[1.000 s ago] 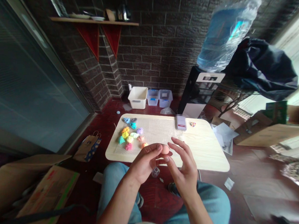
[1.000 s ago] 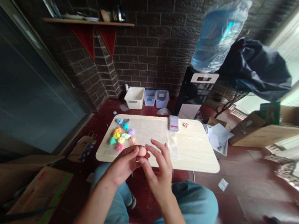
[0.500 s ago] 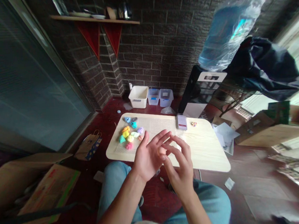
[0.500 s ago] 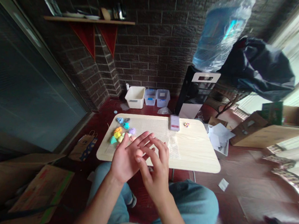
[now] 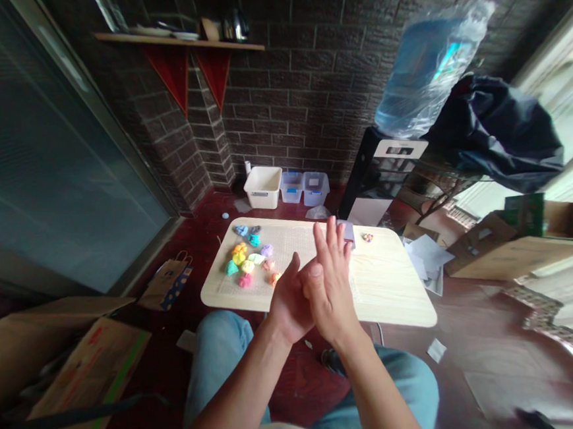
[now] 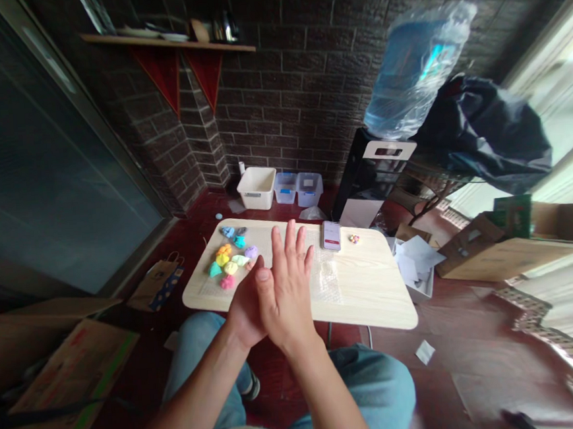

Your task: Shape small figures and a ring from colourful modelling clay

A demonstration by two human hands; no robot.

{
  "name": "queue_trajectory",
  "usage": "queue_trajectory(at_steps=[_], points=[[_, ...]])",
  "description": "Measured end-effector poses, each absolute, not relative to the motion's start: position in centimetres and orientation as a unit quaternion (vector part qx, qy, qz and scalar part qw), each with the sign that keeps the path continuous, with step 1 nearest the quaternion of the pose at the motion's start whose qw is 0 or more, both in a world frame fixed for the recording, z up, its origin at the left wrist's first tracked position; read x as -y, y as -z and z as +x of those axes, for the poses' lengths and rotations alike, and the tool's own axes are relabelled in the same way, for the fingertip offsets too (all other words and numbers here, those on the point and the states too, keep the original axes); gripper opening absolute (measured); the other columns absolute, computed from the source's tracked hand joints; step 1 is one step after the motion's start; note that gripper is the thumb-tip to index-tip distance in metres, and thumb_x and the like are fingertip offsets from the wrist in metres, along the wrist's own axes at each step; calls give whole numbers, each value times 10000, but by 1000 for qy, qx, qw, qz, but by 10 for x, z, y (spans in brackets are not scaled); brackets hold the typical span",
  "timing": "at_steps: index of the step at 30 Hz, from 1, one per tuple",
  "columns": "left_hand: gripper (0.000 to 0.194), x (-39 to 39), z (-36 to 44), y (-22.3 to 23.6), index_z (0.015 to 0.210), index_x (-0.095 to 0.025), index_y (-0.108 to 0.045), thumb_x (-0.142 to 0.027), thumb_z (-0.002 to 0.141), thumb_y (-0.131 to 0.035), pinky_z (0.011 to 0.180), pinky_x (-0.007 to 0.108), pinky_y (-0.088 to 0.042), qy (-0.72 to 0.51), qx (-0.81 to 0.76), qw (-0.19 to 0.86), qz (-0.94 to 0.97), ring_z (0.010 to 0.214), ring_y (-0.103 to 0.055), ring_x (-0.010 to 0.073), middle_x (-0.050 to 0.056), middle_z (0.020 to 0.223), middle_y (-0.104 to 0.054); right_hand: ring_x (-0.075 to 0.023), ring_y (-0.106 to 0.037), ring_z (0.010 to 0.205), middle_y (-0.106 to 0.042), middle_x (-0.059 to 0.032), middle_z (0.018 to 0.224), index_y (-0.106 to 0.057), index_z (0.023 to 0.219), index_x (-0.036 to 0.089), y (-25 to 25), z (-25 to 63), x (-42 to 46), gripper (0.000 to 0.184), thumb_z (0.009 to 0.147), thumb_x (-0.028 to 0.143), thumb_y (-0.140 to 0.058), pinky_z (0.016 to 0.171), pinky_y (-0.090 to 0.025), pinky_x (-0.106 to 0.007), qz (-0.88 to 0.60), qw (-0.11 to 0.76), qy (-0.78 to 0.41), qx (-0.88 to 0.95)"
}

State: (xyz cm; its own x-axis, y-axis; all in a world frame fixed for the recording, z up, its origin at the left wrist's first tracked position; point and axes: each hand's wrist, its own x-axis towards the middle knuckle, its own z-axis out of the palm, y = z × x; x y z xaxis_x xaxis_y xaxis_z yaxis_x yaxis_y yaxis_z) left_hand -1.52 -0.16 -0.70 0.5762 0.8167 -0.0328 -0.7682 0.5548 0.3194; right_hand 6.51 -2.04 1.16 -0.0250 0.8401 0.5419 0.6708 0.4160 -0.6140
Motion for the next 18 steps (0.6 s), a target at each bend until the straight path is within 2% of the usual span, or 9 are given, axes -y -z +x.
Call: queue_trajectory(at_steps=[5,18], points=[[525,5,-14,13,1418,-322,-449,-531,947,-351,1146,456,-272,-458,-59,878,130,1430,-328,252,19,1472,-489,-276,52,1500,-11,1,1641,-111,1536,339,-8,56,16,534,1012,429,-164,1157,-29,-638,-542,402,-90,732],[548,10,-9,1,1448,-336,-401,-545,948,-321,1173,480,-214,-480,-92,865,110,1448,-283,257,2,1513,-433,-278,57,1500,-43,-1,1639,-159,1534,317,-6,54,18,541,1007,438,-137,1154,-46,-635,-561,381,-91,729]])
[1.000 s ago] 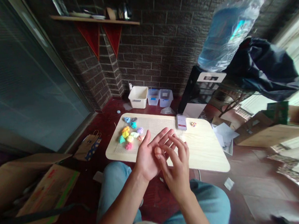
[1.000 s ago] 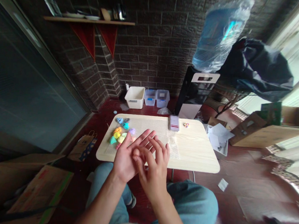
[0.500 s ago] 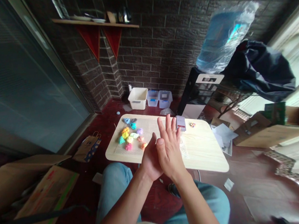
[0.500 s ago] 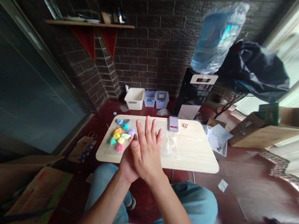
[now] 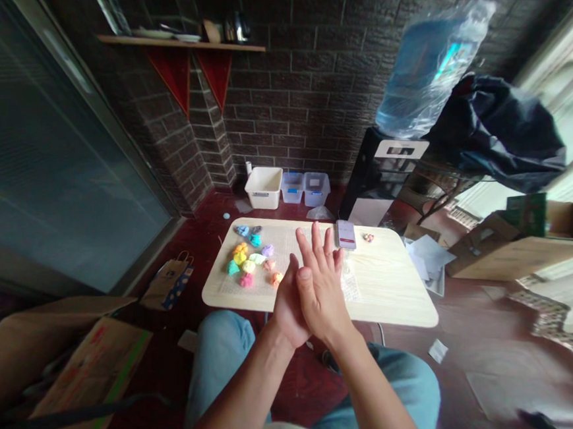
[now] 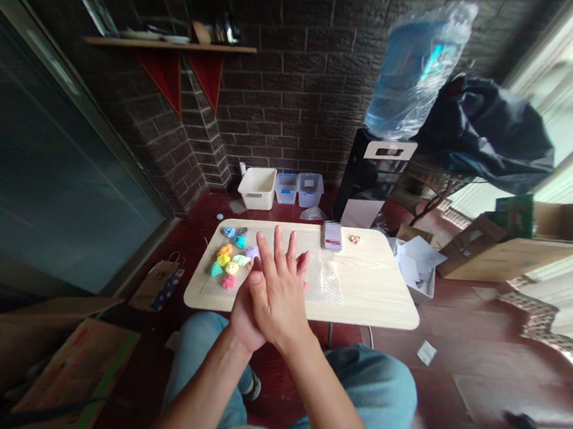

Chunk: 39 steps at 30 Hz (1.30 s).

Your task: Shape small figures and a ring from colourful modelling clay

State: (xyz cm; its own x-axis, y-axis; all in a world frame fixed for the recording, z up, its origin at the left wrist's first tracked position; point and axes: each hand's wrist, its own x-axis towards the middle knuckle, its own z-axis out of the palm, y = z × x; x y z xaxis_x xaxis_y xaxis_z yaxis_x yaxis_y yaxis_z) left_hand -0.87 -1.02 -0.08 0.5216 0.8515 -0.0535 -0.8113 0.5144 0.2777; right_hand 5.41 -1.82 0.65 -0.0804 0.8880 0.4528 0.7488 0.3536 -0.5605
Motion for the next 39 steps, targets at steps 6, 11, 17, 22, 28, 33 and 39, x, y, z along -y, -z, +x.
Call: queue_trajectory(at_steps=[6,11,17,22,28,33,39], points=[[559,10,-6,6,1452,-323,-396,-545,943,-335,1168,478,-216,-480,-82,868,99,1444,-292,266,16,1516,-431,-277,71,1499,-13,19,1639,-208,1521,338,-4,56,19,553,996,499,-142,1153,12,-631,-576,389,-124,708],[584,5,-13,14,1383,-200,-510,-543,928,-382,1110,445,-330,-418,-82,900,98,1367,-419,304,110,1379,-577,-225,-36,1506,-151,12,1628,-329,1482,323,-8,64,14,622,984,521,-15,1185,-5,-578,-551,477,-271,628],[615,5,-12,10,1399,-222,-492,-586,929,-335,1092,454,-347,-412,-79,900,114,1355,-438,300,105,1371,-584,-207,-39,1507,-172,5,1625,-380,1459,307,-6,65,12,584,997,513,-87,1192,-5,-559,-556,479,-250,632],[622,7,-6,5,1444,-267,-425,-600,924,-343,1134,437,-295,-438,-80,889,112,1392,-390,265,67,1445,-518,-224,-17,1507,-181,-1,1622,-357,1468,324,-3,61,12,542,1008,470,-111,1170,-23,-612,-577,457,-217,642],[618,9,-2,12,1445,-306,-420,-618,913,-373,1149,446,-278,-455,-77,882,98,1406,-369,263,42,1484,-474,-231,16,1506,-107,1,1634,-330,1480,327,3,60,12,532,1010,463,-122,1164,-10,-617,-588,442,-203,646],[538,9,2,19,1437,-318,-427,-522,940,-393,1148,438,-275,-467,-70,876,99,1391,-395,249,30,1478,-483,-243,25,1506,-114,-3,1634,-332,1476,347,12,59,11,514,1005,481,-176,1151,4,-637,-600,437,-179,646],[582,0,-11,26,1369,-174,-519,-533,926,-404,1082,460,-346,-412,-95,902,87,1320,-476,316,138,1350,-597,-236,-155,1492,-310,-52,1579,-476,1396,289,8,65,6,626,986,544,-78,1176,-31,-590,-570,523,-322,546]])
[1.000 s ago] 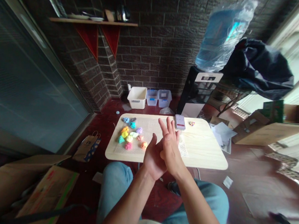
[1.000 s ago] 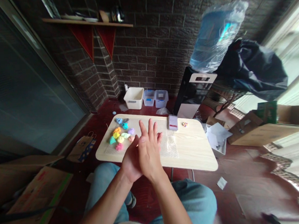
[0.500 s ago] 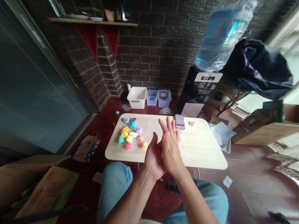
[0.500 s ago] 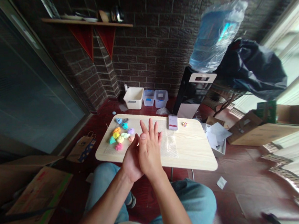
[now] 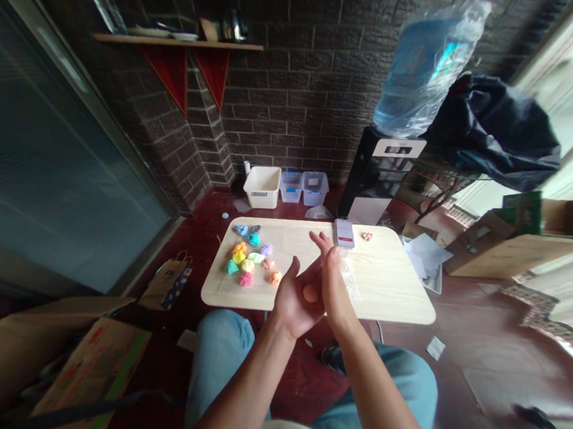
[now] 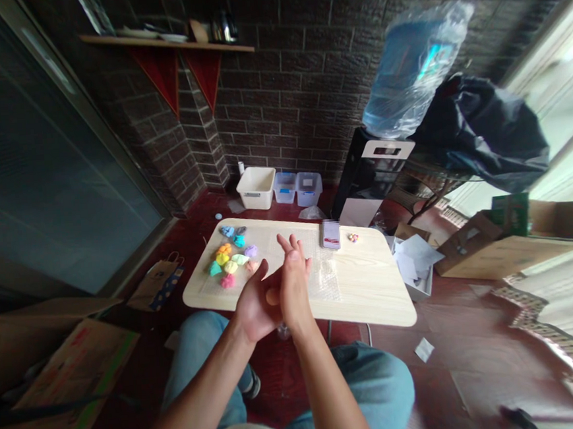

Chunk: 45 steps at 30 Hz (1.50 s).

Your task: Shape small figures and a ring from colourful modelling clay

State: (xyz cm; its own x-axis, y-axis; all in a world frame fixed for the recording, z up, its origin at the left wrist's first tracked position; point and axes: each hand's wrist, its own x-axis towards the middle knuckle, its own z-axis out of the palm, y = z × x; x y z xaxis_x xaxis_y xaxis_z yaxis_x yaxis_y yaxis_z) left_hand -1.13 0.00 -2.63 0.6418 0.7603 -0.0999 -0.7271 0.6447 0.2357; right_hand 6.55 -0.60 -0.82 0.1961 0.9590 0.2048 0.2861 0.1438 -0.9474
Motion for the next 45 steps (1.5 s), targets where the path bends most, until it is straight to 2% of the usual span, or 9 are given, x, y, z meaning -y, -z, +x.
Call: queue_trajectory(at_steps=[3,7,16,21,24,28,32,37,45], points=[[568,-6,-22,25,1359,-120,-511,-484,936,-407,1055,465,-367,-409,-107,903,75,1291,-501,321,171,1295,-628,-225,-305,1442,-424,-71,1514,-552,1315,268,6,74,8,575,995,529,-153,1173,-187,-536,-542,583,-337,503],[596,-13,-33,17,1417,-168,-443,-517,937,-387,1055,476,-356,-417,-93,898,102,1320,-471,305,152,1374,-570,-274,-326,1425,-397,-82,1520,-663,1158,257,14,80,20,362,917,480,-511,1141,-281,-527,-538,571,-273,557],[600,-20,-41,6,1444,-230,-408,-559,951,-314,1081,487,-330,-403,-89,901,132,1328,-467,287,119,1414,-538,-314,-70,1499,-163,-36,1624,-603,1283,318,30,68,38,393,906,426,-570,1151,-136,-647,-549,484,-184,656],[583,-20,-36,1,1395,-196,-464,-547,945,-345,1056,451,-376,-439,-125,882,120,1271,-520,278,128,1380,-564,-319,-152,1486,-243,-47,1602,-676,1156,300,26,61,42,289,886,381,-608,1146,-97,-667,-545,502,-175,649],[538,-18,-34,-2,1297,-180,-555,-539,934,-387,993,417,-432,-458,-156,867,118,1185,-577,270,129,1305,-613,-318,-244,1460,-344,-74,1559,-706,1010,257,22,63,41,224,832,389,-669,1157,-167,-616,-537,546,-226,602],[347,-12,-32,1,1062,-157,-691,-414,907,-518,841,301,-470,-506,-232,807,198,951,-645,197,95,1028,-709,-305,-465,1336,-512,-125,1441,-690,996,223,14,74,29,268,836,434,-652,1076,-365,-541,-474,637,-405,454],[188,-6,-32,9,938,-179,-731,-307,846,-629,792,264,-441,-558,-328,672,360,858,-638,168,57,918,-727,-259,-629,1101,-688,-73,1180,-689,913,240,5,85,17,256,813,474,-662,978,-461,-499,-377,659,-556,339],[184,-3,-34,14,913,-201,-739,-340,835,-646,813,305,-425,-544,-362,632,416,846,-647,191,48,860,-737,-207,-624,892,-676,-25,967,-672,834,248,-2,87,14,223,785,465,-686,905,-482,-441,-359,666,-565,329],[187,1,-34,9,923,-181,-742,-321,811,-688,804,276,-421,-536,-358,629,434,850,-611,166,50,875,-734,-155,-546,825,-567,8,826,-680,775,228,-10,84,19,133,780,353,-726,836,-454,-327,-309,686,-594,285]])
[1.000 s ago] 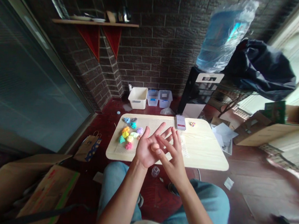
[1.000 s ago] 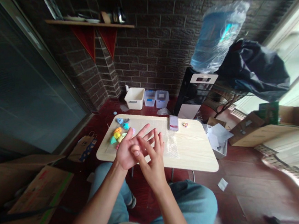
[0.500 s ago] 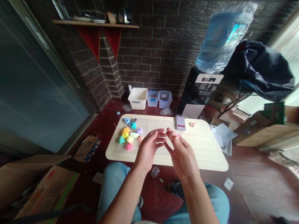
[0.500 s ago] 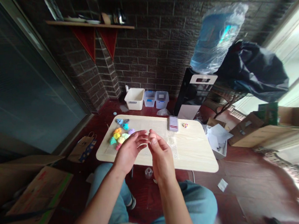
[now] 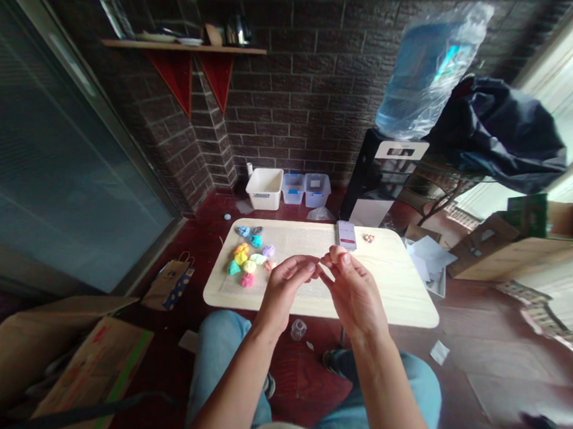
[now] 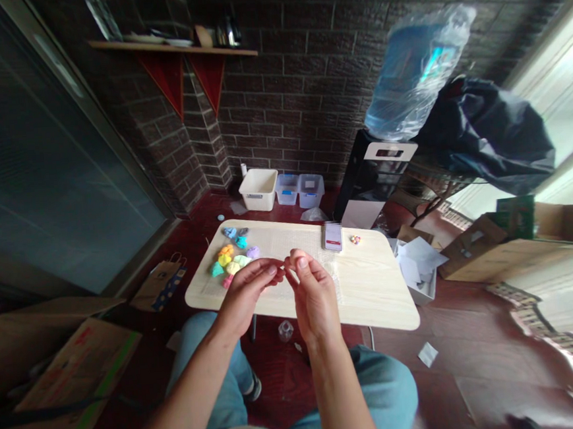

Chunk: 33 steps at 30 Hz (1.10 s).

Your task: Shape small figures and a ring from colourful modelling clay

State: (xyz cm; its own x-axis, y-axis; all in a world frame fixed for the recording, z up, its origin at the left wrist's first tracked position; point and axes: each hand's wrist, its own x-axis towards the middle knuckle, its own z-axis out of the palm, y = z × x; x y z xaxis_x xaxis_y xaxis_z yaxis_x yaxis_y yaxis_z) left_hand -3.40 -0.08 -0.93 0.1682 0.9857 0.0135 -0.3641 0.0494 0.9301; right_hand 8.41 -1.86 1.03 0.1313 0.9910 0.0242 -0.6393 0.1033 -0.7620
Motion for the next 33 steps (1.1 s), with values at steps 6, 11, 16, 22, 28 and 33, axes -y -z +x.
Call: queue_trajectory(at_steps=[6,11,16,22,28,33], points=[[169,2,-34,4,925,-183,-739,-299,808,-700,802,248,-428,-537,-344,633,439,854,-610,144,32,864,-728,-132,-521,822,-539,17,832,-689,767,210,-14,83,19,142,768,340,-749,839,-441,-289,-302,689,-598,275],[153,3,-34,0,907,-185,-734,-295,803,-708,783,235,-435,-535,-343,633,442,840,-612,135,27,867,-729,-136,-506,786,-531,16,776,-664,734,204,-17,81,21,169,792,350,-726,809,-445,-292,-308,687,-581,309],[205,6,-32,-6,978,-186,-725,-320,828,-688,738,221,-448,-548,-341,621,444,820,-624,124,39,913,-730,-139,-531,793,-575,23,792,-661,818,229,-10,80,23,106,833,330,-688,809,-449,-303,-335,693,-517,374],[254,9,-31,-14,1038,-202,-729,-275,794,-732,826,266,-518,-556,-289,665,406,965,-661,172,59,1041,-741,-228,-577,1071,-657,-39,1084,-701,959,253,1,85,28,172,804,324,-718,979,-428,-428,-454,653,-361,488],[241,13,-33,-18,1010,-201,-745,-262,777,-753,824,263,-552,-568,-295,667,380,929,-692,165,61,993,-767,-225,-583,1117,-665,-29,1123,-720,997,292,-1,87,33,160,843,315,-685,1015,-410,-441,-443,655,-351,501],[166,16,-35,-20,937,-198,-764,-260,783,-749,788,229,-567,-570,-302,651,400,890,-698,144,49,957,-772,-225,-561,1131,-641,-23,1121,-739,929,298,-4,84,33,109,824,289,-709,1005,-409,-433,-445,671,-342,485]])
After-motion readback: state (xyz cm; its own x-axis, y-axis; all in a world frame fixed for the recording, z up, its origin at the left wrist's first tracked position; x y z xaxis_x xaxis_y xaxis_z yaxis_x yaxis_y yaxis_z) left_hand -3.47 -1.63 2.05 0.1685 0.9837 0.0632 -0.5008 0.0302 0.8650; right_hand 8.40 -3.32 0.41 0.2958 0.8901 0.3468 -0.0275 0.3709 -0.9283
